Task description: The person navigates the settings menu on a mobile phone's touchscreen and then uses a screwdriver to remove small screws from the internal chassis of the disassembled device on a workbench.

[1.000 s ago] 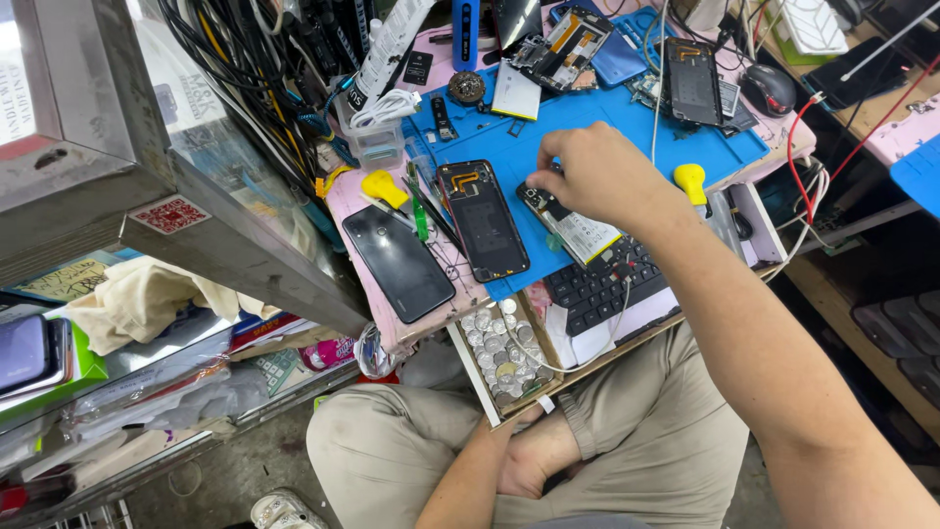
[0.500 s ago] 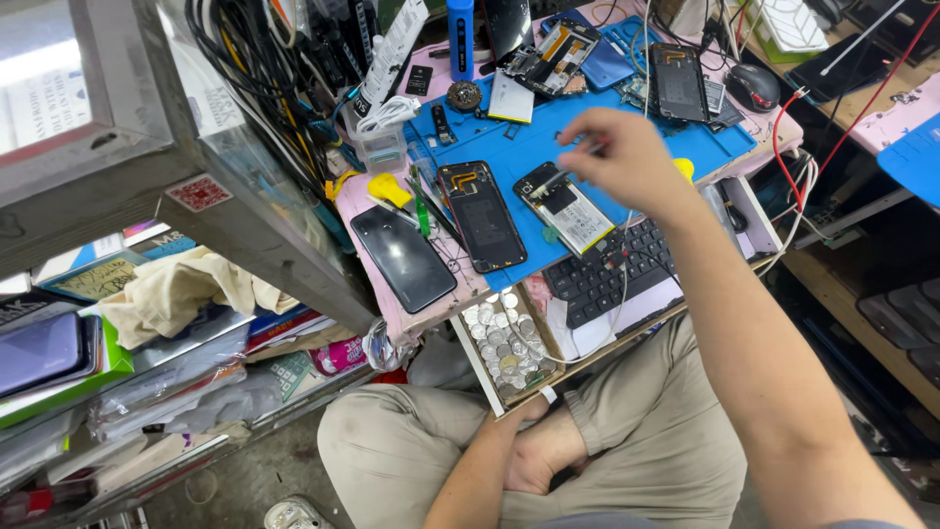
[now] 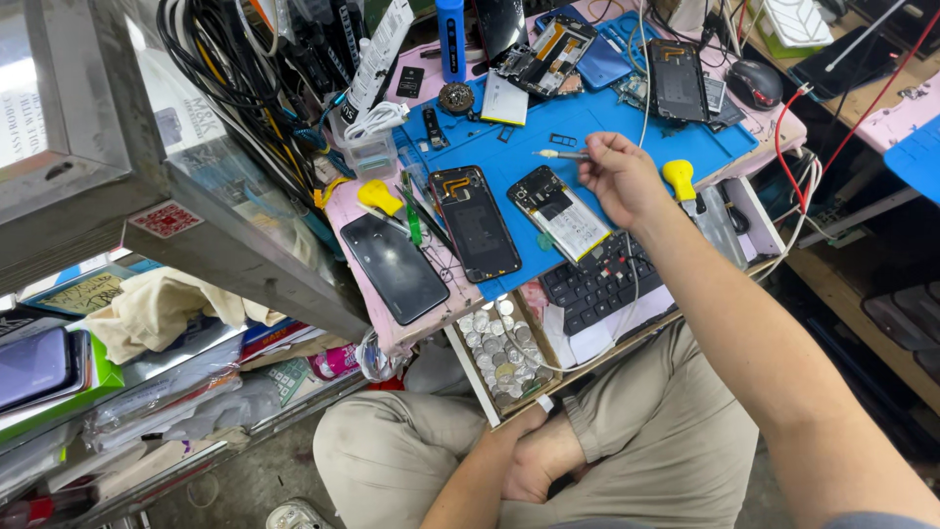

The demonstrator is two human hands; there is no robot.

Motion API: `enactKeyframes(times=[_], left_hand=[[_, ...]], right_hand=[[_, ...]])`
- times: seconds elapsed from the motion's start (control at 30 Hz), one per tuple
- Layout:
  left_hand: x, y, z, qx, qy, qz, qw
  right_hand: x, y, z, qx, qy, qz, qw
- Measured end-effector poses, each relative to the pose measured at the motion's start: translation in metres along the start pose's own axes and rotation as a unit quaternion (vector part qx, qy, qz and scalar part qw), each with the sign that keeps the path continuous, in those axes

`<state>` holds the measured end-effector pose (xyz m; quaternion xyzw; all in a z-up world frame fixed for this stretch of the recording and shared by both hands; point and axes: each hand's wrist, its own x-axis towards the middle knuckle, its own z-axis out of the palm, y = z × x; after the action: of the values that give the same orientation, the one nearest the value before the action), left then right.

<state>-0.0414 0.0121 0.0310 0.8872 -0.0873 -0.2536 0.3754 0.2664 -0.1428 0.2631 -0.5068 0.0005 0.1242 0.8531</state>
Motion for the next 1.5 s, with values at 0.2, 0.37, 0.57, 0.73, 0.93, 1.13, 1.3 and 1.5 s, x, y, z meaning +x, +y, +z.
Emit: enactKeyframes(times=[0.2, 0.37, 0.57, 0.73, 0.93, 1.13, 1.3, 1.5], left_hand=[[-0.06, 0.084, -0.049, -0.083, -0.061, 0.092, 0.99], [-0.101, 0.165, -0.116, -0.183, -0.121, 0.266, 0.939], [-0.024, 0.214, -0.206, -0.125, 0.431, 0.411, 0.794], [0.016, 0.214, -0.299, 0.049, 0.577, 0.3, 0.758], [0.027, 0.207, -0.317, 0.103, 0.518, 0.238, 0.815], [0.038, 0.207, -0.322, 0.153, 0.514, 0.221, 0.815], [0.043, 0.203, -0.324, 0.162, 0.501, 0.223, 0.82], [0.043, 0.193, -0.325, 0.069, 0.545, 0.154, 0.821]], right_hand=[[-0.004, 0.002, 0.005, -0.008, -0.01, -0.008, 1.0], [-0.006, 0.0, 0.01, -0.009, -0.024, -0.015, 1.0], [-0.007, -0.001, 0.011, 0.013, -0.026, -0.026, 0.999], [-0.01, -0.003, 0.014, 0.025, -0.003, -0.015, 1.0], [-0.012, -0.002, 0.015, 0.017, -0.023, -0.032, 0.999], [-0.014, -0.006, 0.019, 0.012, -0.025, -0.036, 0.999], [-0.013, -0.007, 0.021, 0.005, -0.024, -0.027, 0.999], [-0.014, -0.007, 0.019, 0.017, -0.033, -0.03, 0.999]])
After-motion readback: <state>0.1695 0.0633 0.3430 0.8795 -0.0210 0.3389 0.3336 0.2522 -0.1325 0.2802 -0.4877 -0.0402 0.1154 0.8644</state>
